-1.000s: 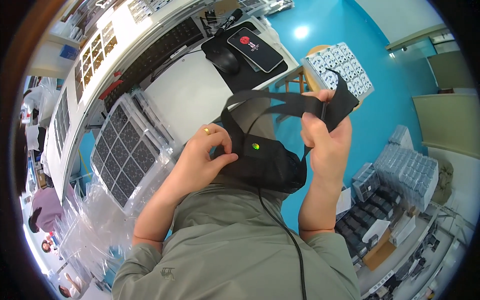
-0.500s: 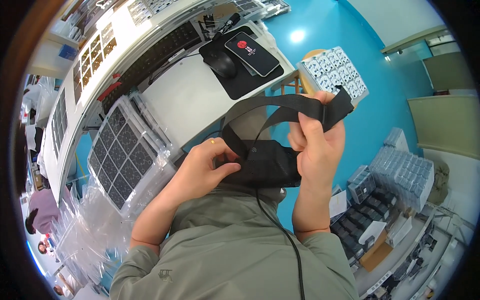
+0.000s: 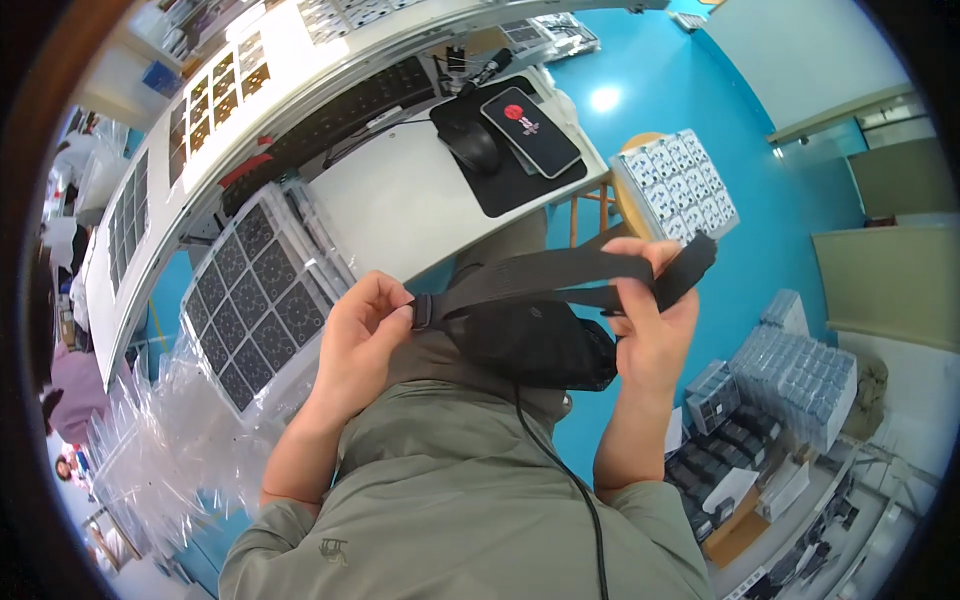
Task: Assemble and inspect electronic components on a production line using specialized fixtures.
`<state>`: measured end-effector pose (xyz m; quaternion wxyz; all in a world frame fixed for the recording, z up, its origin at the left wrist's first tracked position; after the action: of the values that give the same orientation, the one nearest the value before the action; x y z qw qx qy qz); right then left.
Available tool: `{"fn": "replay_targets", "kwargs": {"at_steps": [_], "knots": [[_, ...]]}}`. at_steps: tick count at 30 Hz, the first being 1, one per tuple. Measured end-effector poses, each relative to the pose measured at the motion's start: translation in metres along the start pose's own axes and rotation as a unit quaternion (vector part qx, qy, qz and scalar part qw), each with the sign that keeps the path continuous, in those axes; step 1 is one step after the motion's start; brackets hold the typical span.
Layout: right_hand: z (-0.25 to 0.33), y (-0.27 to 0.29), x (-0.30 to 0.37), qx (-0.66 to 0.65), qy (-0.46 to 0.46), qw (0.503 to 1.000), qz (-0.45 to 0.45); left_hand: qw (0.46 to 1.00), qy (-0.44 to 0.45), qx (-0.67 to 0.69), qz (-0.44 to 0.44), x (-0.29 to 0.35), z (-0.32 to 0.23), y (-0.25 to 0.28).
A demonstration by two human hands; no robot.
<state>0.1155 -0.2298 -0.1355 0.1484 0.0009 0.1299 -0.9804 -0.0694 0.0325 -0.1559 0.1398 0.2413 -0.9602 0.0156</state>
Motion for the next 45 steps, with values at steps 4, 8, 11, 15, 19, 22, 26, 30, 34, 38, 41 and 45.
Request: {"fn": "replay_targets", "kwargs": {"at_steps": [4,8,11,15,19,22,26,30,34,38,41,45], "knots": [[0.002,-0.040,0.012,-0.060,-0.136,0.975,0.166,0.981,0.036,0.188,0.009,-0.007,0.008,0.009],[0.006,-0.057,0.013,-0.047,-0.122,0.974,0.187,0.973,-0.023,0.227,-0.023,-0.006,0.009,0.021],[0.028,-0.063,0.013,-0.032,-0.100,0.977,0.188,0.972,-0.063,0.222,-0.034,0.002,0.003,0.026],[0.043,-0.070,0.019,0.038,-0.039,0.987,0.153,0.972,-0.101,0.208,-0.051,0.014,-0.010,0.038],[0.054,-0.070,0.015,0.168,0.095,0.981,-0.032,0.978,-0.089,0.188,-0.017,0.013,-0.002,0.029],[0.061,-0.056,0.019,0.235,0.257,0.925,-0.148,0.979,-0.069,0.192,-0.004,0.010,0.002,0.019],[0.064,-0.080,0.050,0.240,0.305,0.912,0.130,0.978,-0.039,0.204,0.008,0.002,0.010,0.011],[0.022,-0.129,0.045,0.377,0.162,0.857,0.312,0.991,-0.029,0.124,0.031,0.002,0.019,0.001],[-0.016,-0.131,0.035,0.373,0.194,0.832,0.363,0.989,-0.021,0.129,0.067,0.000,0.013,-0.007],[-0.026,-0.125,0.032,0.369,0.159,0.832,0.382,0.990,0.023,0.119,0.074,-0.001,0.017,-0.002],[-0.031,-0.123,0.025,0.381,0.166,0.822,0.390,0.999,-0.014,-0.017,0.043,0.000,0.010,0.010],[-0.038,-0.110,0.016,0.397,0.183,0.810,0.390,0.978,-0.097,-0.181,-0.027,0.010,-0.021,0.033]]}}
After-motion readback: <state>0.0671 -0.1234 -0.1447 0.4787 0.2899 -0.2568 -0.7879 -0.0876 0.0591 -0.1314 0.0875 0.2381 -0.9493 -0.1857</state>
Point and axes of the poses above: each hand's wrist, its own x-axis away from the middle knuckle, its own y-axis out of the back of the hand, z = x × y, the point moved 5 cm from there along -x, towards the middle knuckle, and after that the axes turned 3 degrees about -z, right-handed, at the moved point
